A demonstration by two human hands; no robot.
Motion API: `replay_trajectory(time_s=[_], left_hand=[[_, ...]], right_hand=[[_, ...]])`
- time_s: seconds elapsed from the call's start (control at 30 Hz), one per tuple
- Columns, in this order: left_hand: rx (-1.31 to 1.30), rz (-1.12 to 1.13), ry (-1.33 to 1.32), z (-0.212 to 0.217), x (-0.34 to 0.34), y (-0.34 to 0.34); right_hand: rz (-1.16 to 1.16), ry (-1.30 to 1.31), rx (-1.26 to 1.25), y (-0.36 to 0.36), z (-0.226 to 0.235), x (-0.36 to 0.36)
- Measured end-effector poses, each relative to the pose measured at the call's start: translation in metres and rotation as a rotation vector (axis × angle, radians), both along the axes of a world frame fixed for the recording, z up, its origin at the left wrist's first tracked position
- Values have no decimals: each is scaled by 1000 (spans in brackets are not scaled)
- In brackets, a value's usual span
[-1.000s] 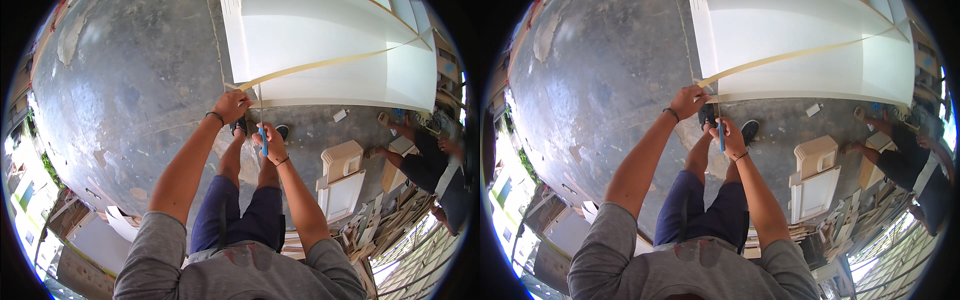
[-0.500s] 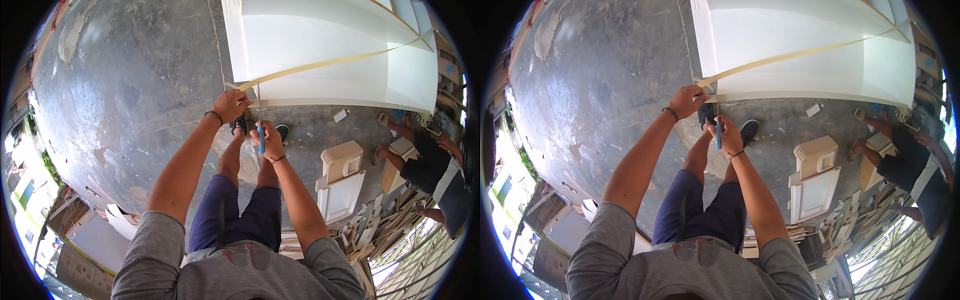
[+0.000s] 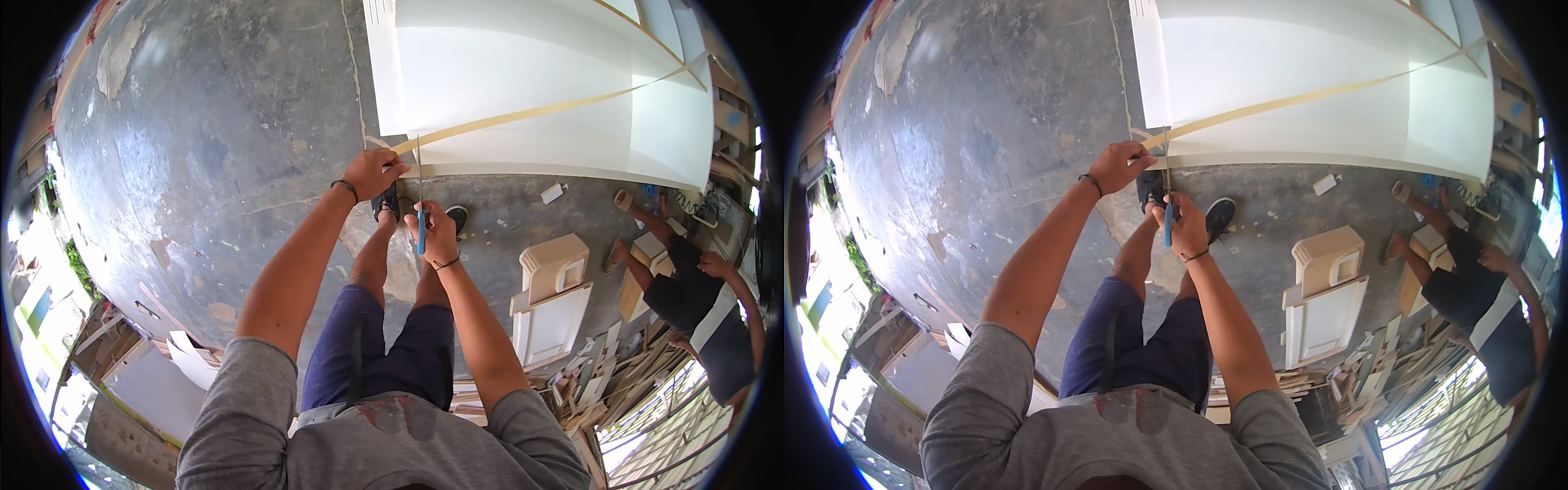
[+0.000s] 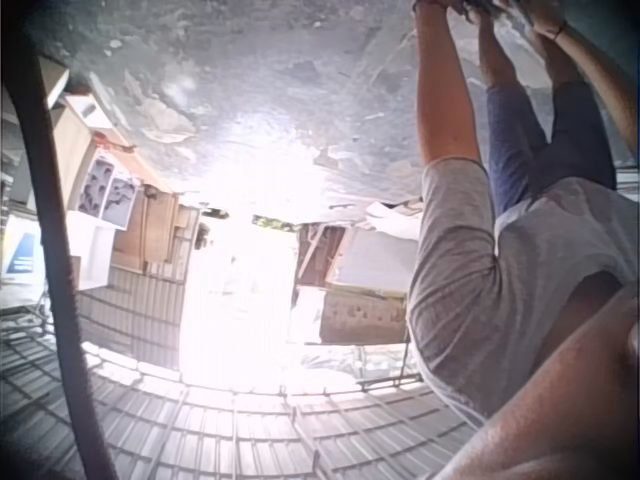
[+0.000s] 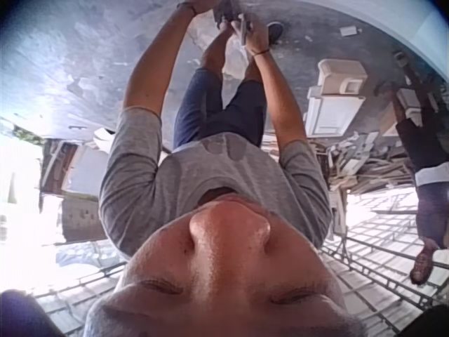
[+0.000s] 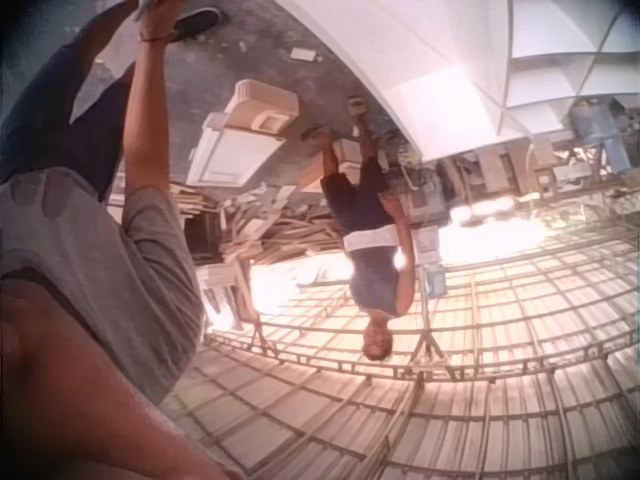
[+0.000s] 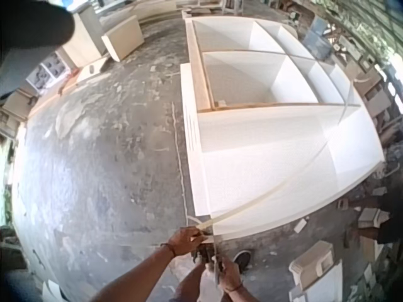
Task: The person measures and cuts thin wooden strips to fit the edges of a white cabinet. They use scissors to trim the strips and press them along the cabinet's edges to create a finished look.
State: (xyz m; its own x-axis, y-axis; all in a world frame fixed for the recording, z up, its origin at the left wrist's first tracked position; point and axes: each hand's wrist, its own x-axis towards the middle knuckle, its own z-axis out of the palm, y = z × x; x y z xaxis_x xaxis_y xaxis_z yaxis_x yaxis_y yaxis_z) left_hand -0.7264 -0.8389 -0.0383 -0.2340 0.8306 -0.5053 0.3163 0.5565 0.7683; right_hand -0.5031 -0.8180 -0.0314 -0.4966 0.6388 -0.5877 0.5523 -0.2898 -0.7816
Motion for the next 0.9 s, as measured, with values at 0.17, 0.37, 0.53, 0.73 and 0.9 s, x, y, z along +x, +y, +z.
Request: replay_trajectory(time_s=[0.17,0.37,0.53,0.73,0.9], left_hand=[[-19,30,-7,5,2,-2],[-22,-16,-21,8,-1,1],[-10,-26,-47,11,-4,4],[-38,-13,-46,12,1,4],[9,78,-75,9,-1,-9]], right_hand=[[3,-1,25,1,4,1],[-81,63,-197,7,11,-4],[-108,100,-309,18,19,-16],[-75,15,-145,12,10,-10],[25,-58,-46,4,14,-10]])
